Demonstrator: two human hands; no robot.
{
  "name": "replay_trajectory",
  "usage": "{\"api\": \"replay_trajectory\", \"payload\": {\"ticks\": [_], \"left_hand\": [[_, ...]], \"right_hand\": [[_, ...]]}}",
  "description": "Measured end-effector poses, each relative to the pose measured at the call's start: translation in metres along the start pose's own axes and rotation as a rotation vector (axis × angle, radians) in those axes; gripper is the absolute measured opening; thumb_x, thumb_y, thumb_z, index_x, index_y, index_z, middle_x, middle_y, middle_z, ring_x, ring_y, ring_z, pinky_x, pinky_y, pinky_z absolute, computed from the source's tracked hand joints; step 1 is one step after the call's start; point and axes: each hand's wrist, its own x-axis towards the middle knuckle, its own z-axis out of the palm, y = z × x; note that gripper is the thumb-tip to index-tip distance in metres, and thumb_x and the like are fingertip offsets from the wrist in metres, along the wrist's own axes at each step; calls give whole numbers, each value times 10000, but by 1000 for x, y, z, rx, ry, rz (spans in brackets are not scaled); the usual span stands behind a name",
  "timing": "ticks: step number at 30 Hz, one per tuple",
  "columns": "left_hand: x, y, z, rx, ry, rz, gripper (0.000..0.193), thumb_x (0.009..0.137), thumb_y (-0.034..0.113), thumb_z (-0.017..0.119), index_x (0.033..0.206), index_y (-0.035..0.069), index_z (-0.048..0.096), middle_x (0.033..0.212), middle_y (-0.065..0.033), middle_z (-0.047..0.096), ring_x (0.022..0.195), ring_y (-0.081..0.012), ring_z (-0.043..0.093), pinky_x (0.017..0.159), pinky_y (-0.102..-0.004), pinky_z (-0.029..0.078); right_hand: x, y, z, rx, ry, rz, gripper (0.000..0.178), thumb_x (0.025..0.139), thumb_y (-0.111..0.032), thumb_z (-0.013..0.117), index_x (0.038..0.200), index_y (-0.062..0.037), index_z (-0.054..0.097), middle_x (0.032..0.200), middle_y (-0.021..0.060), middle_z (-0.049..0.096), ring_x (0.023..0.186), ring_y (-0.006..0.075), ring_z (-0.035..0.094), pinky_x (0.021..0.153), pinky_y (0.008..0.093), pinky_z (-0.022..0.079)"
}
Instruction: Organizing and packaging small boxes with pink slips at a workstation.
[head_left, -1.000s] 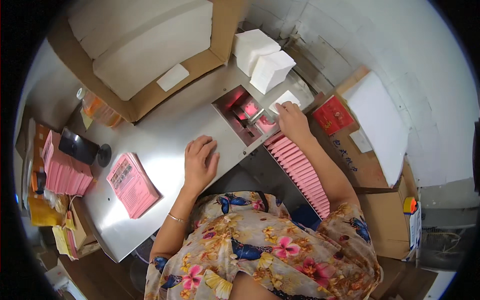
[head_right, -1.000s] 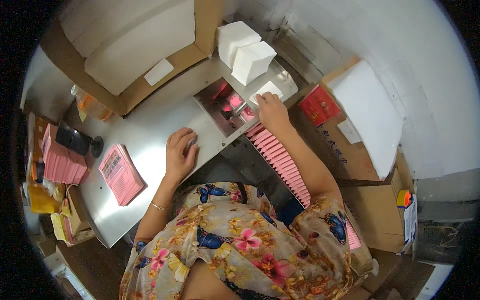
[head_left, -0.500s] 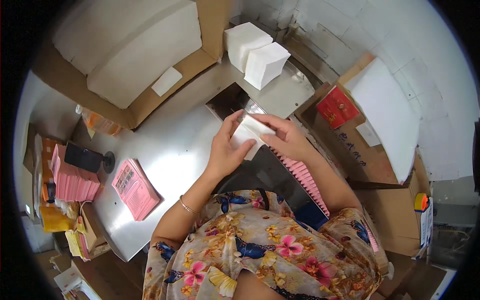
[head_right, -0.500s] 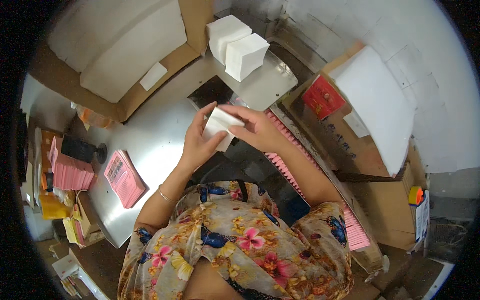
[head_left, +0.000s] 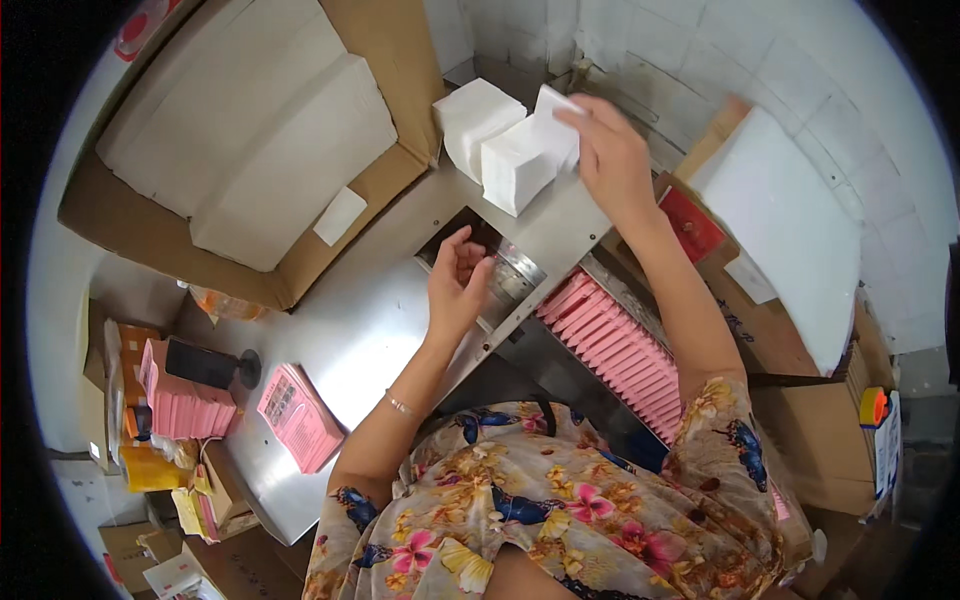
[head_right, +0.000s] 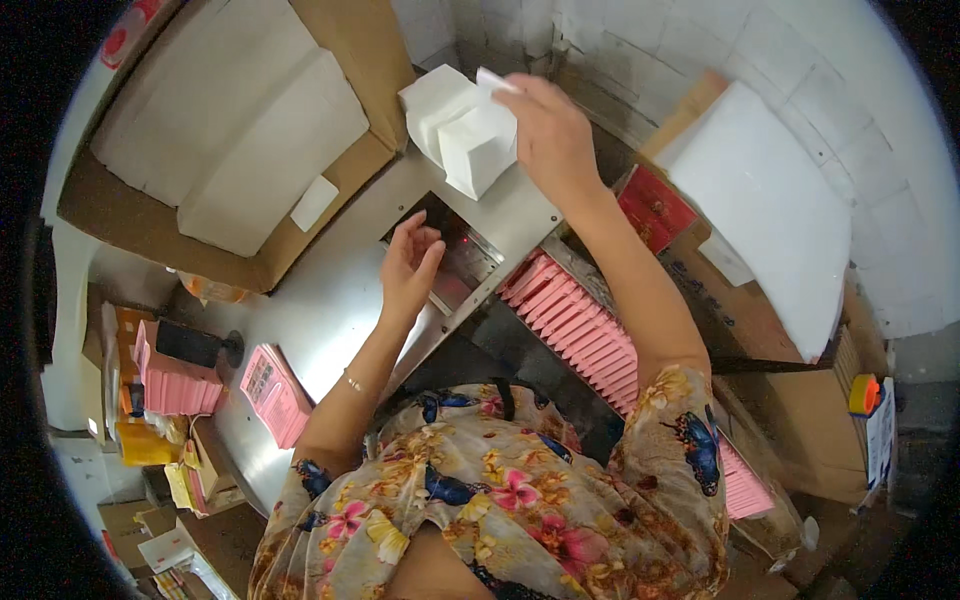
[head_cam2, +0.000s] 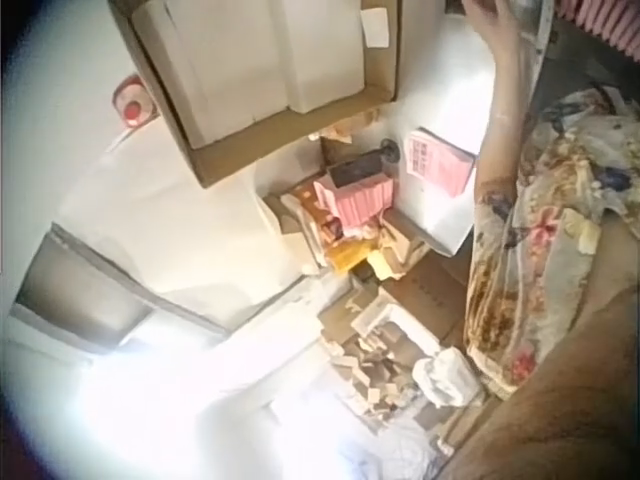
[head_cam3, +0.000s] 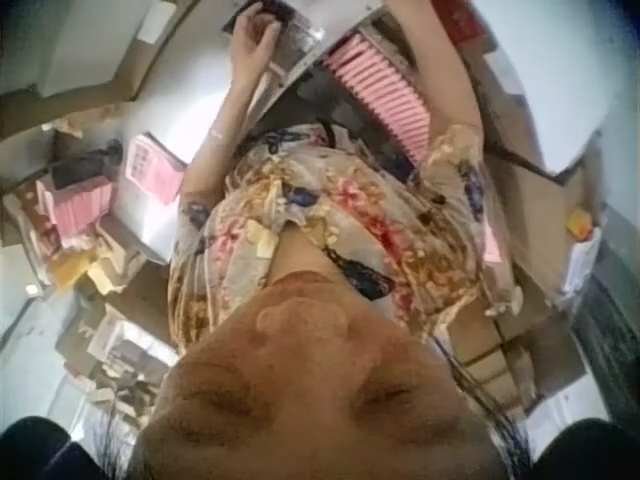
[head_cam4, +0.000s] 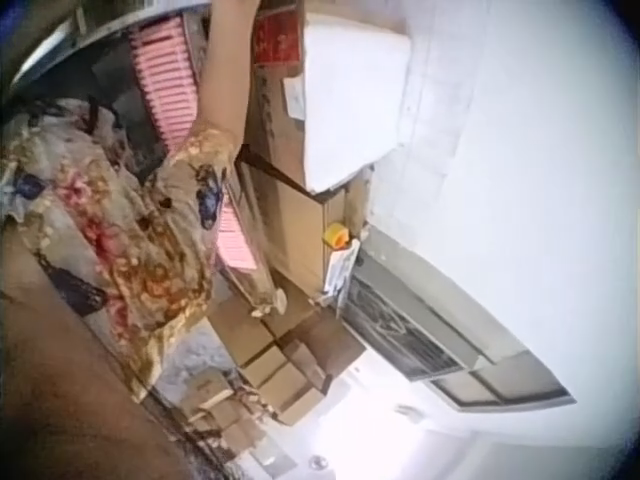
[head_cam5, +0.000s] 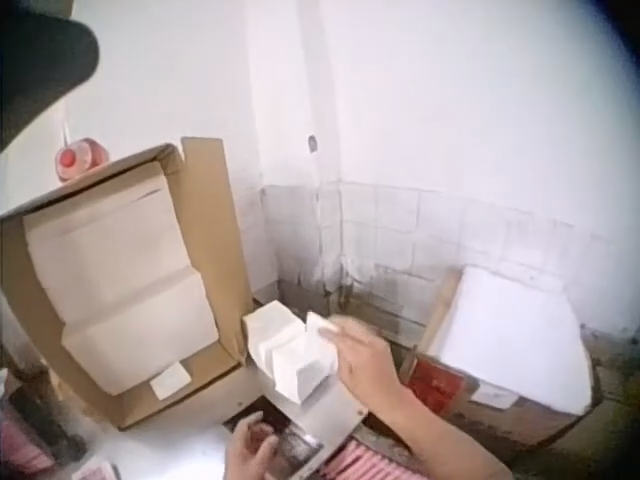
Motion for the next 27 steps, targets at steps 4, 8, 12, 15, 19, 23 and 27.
{"api": "replay_trajectory", "payload": {"ticks": [4, 8, 12, 15, 19, 23, 27], "left_hand": [[40, -9, 21, 256, 101, 105, 663, 835, 140, 766, 1394, -28, 453, 1170, -133, 601, 1026, -211, 596, 911, -342, 495], [65, -36, 47, 333, 190, 234, 884, 718, 194, 852, 1431, -53, 392, 1317, -216, 521, 1168, -366, 546, 1006, -420, 455], [75, -43, 63, 376, 288, 351, 981, 698, 186, 854, 1487, -36, 315, 1333, -237, 507, 1241, -406, 512, 1017, -453, 432], [75, -38, 70, 418, 293, 223, 996, 700, 205, 840, 1504, -14, 295, 1317, -213, 519, 1221, -364, 521, 978, -470, 408], [52, -26, 67, 475, 233, 166, 969, 703, 195, 825, 1496, -11, 307, 1301, -204, 517, 1205, -356, 519, 971, -468, 406], [14, -7, 66, 402, 98, 147, 931, 707, 162, 805, 1482, -20, 322, 1283, -205, 514, 1189, -365, 517, 970, -466, 407], [-14, 0, 46, 280, 76, 258, 912, 731, 131, 791, 1490, -32, 311, 1365, -235, 469, 1262, -400, 477, 1073, -448, 381]], "right_hand": [[11, 2, 45, -192, 57, -63, 282, 824, -110, 702, 1092, -26, 708, 1161, 180, 664, 1089, 344, 628, 975, 460, 469], [-36, 13, 93, -280, -452, 104, 342, 832, -271, 728, 1069, -25, 728, 1142, 169, 675, 1076, 347, 624, 959, 470, 470], [-38, 12, 88, -62, -282, 202, 192, 833, -199, 689, 845, -12, 729, 940, 146, 671, 941, 348, 631, 811, 453, 516], [-37, 12, 80, -44, -332, 255, 178, 846, -182, 673, 841, -13, 727, 902, 152, 685, 871, 345, 656, 771, 440, 536], [-45, -6, 54, -50, -386, 248, 167, 860, -158, 667, 853, -1, 724, 937, 162, 701, 860, 344, 672, 782, 426, 542], [-62, -32, 15, -35, -438, 306, 151, 881, -115, 665, 963, -9, 733, 974, 167, 701, 876, 339, 674, 784, 419, 539], [-65, -39, 5, -9, -336, 207, 299, 890, -84, 659, 1184, -44, 694, 1039, 170, 701, 917, 342, 672, 817, 404, 538]]}}
